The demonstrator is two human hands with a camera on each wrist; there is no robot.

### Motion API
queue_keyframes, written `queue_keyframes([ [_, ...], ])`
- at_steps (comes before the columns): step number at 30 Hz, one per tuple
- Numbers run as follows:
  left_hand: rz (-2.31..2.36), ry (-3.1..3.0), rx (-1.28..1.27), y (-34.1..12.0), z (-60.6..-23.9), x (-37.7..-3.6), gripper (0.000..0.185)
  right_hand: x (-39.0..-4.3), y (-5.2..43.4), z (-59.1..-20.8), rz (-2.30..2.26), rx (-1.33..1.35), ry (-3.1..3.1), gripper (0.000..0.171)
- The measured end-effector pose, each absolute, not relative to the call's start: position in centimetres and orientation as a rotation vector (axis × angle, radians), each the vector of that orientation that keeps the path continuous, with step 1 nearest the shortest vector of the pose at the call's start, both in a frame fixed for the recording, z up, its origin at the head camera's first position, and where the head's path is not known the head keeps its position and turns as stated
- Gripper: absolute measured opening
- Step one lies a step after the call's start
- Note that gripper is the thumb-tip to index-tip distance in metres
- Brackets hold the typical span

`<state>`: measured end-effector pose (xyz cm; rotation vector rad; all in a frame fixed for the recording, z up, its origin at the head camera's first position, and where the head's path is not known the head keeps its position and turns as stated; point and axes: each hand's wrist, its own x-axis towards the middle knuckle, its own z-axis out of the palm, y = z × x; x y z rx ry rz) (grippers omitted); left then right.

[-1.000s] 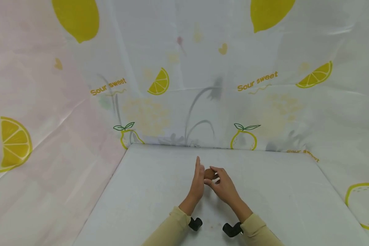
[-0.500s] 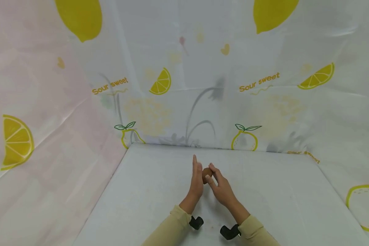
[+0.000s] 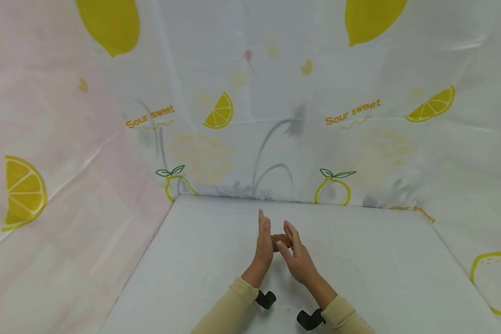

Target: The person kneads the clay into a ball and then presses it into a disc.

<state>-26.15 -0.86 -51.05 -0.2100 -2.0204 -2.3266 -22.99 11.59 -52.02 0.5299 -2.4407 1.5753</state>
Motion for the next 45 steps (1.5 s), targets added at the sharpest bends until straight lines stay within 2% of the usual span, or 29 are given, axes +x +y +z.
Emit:
queue_keyframes([
  [3,-2.288,-2.027,-0.236,-0.8,-51.2,-26.4,0.073,-22.7,11.4,-51.9,1.559,0.543,-2.463,0.069],
  [15,-2.200,-2.139,-0.340,-1.3,-51.1,-26.7,0.067,-21.2,9.0,-50.4,1.778,0.650,-2.372,0.064],
  [21,-2.267,-2.141,-0.505,-0.5,-50.6,-26.0,0.067,-22.5,9.3,-49.5,1.938,0.559,-2.285,0.062],
  [29,-2.274,-2.116,-0.633,0.0,-49.7,-25.0,0.067,-24.6,10.5,-49.3,2.038,0.412,-2.229,0.068],
  [35,-2.323,-2.018,-0.560,-0.3,-49.0,-25.0,0.074,-24.0,9.8,-49.6,2.050,0.473,-2.224,0.063],
  [45,-2.359,-1.995,-0.160,-0.6,-47.9,-26.1,0.072,-21.4,8.1,-49.7,1.876,0.656,-2.233,0.058],
])
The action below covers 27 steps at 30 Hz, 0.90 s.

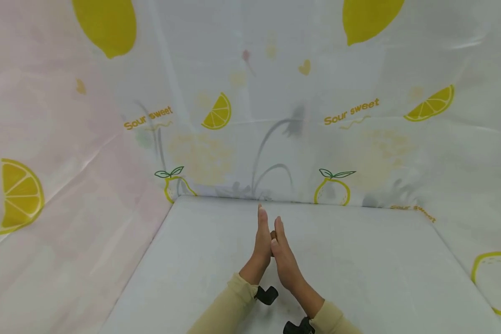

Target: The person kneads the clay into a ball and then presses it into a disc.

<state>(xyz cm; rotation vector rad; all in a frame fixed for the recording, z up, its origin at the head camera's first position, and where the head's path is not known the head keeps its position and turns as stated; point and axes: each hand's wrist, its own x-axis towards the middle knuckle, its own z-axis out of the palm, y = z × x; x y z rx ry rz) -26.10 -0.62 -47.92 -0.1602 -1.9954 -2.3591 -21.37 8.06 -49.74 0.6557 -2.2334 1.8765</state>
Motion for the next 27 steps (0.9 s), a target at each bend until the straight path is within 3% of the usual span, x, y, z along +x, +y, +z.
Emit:
queue_keyframes([
  [13,-2.258,-2.205,-0.285,-0.1,-47.5,-25.2,0.068,-21.1,9.0,-47.9,1.839,0.642,-2.129,0.060],
  [22,-2.254,-2.135,-0.719,0.0,-48.1,-23.7,0.065,-24.5,10.8,-47.4,2.145,0.387,-2.036,0.067],
  [27,-2.293,-2.013,-0.878,-0.8,-46.9,-23.9,0.079,-24.9,10.6,-48.5,2.141,0.319,-2.102,0.066],
])
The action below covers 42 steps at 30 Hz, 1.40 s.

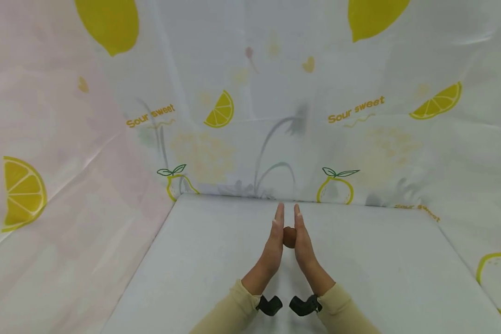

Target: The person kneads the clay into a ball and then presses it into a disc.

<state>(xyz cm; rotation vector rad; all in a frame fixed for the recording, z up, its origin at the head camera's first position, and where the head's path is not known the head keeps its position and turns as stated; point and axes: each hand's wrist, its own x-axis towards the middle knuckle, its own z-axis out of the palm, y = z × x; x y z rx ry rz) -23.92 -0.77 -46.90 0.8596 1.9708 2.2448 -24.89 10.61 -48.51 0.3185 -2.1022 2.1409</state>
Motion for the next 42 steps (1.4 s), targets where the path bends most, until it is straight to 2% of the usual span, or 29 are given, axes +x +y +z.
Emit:
queue_keyframes([
  [4,2.337,1.947,0.786,-0.8,-45.8,-24.6,0.082,-23.8,9.7,-49.6,2.113,0.405,-2.111,0.061],
  [11,2.453,2.044,0.330,-0.1,-45.8,-25.4,0.069,-21.5,8.4,-49.2,1.867,0.606,-2.100,0.055],
  [14,2.470,2.045,0.165,-0.3,-46.3,-25.8,0.070,-21.0,8.1,-48.9,1.737,0.659,-2.121,0.055],
  [18,2.449,2.046,0.085,-0.5,-46.9,-26.0,0.075,-20.6,7.9,-48.5,1.668,0.686,-2.148,0.057],
  [23,2.365,2.027,0.151,0.0,-47.2,-25.6,0.076,-21.6,8.1,-47.6,1.692,0.588,-2.153,0.057],
  [30,2.364,1.886,0.458,0.8,-47.3,-24.3,0.080,-25.0,9.9,-47.3,2.054,0.394,-2.063,0.063],
  [33,2.392,1.777,0.531,0.7,-46.9,-24.2,0.083,-25.7,10.5,-47.6,2.111,0.404,-2.051,0.064],
  [37,2.458,1.695,0.512,0.2,-46.6,-24.5,0.084,-25.4,10.2,-48.4,1.959,0.476,-2.151,0.058],
  [42,2.527,1.658,0.332,-0.1,-46.5,-25.3,0.084,-23.6,9.1,-49.1,1.654,0.494,-2.284,0.052],
])
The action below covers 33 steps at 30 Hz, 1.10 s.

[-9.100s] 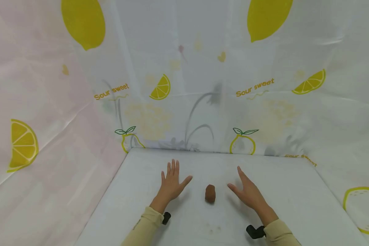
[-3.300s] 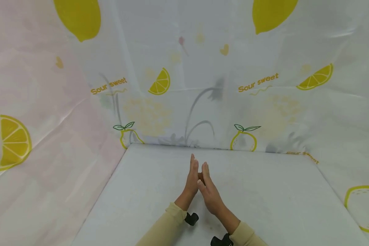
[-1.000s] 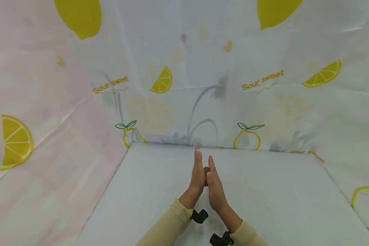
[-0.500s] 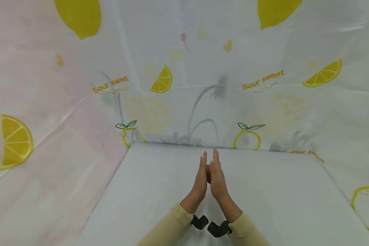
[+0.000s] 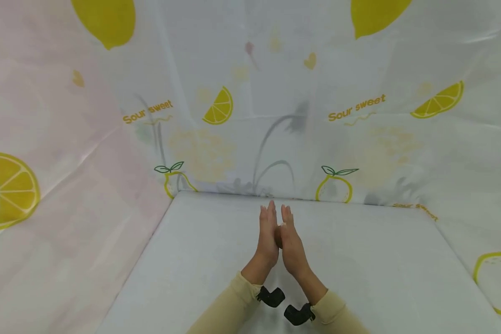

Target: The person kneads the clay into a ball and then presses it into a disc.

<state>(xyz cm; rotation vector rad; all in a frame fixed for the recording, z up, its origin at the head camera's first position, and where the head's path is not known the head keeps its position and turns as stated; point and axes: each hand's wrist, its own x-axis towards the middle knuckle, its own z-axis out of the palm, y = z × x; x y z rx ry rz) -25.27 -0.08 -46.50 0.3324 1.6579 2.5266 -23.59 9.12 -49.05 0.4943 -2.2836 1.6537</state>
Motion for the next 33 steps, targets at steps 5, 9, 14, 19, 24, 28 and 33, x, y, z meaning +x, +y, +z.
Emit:
queue_keyframes([
  [5,2.494,1.724,0.090,-0.2,-46.6,-25.6,0.086,-21.7,8.3,-49.2,1.595,0.540,-2.275,0.054],
  [9,2.406,1.799,-0.053,-0.4,-47.1,-25.9,0.094,-21.0,8.2,-48.9,1.611,0.566,-2.245,0.058],
  [14,2.360,1.817,-0.073,-0.6,-47.7,-26.0,0.097,-20.8,8.3,-47.8,1.591,0.628,-2.201,0.060],
  [19,2.361,1.823,0.147,0.1,-48.1,-25.3,0.089,-22.0,8.9,-46.7,1.693,0.543,-2.210,0.058],
  [24,2.327,1.810,0.454,0.6,-47.9,-24.3,0.080,-24.2,10.1,-46.4,1.928,0.474,-2.116,0.060],
  [28,2.292,1.853,0.617,0.3,-47.2,-24.0,0.080,-25.1,10.8,-46.9,1.958,0.409,-2.152,0.062],
  [33,2.311,1.907,0.651,-0.5,-46.4,-24.1,0.084,-24.4,10.3,-47.9,1.906,0.432,-2.199,0.056],
])
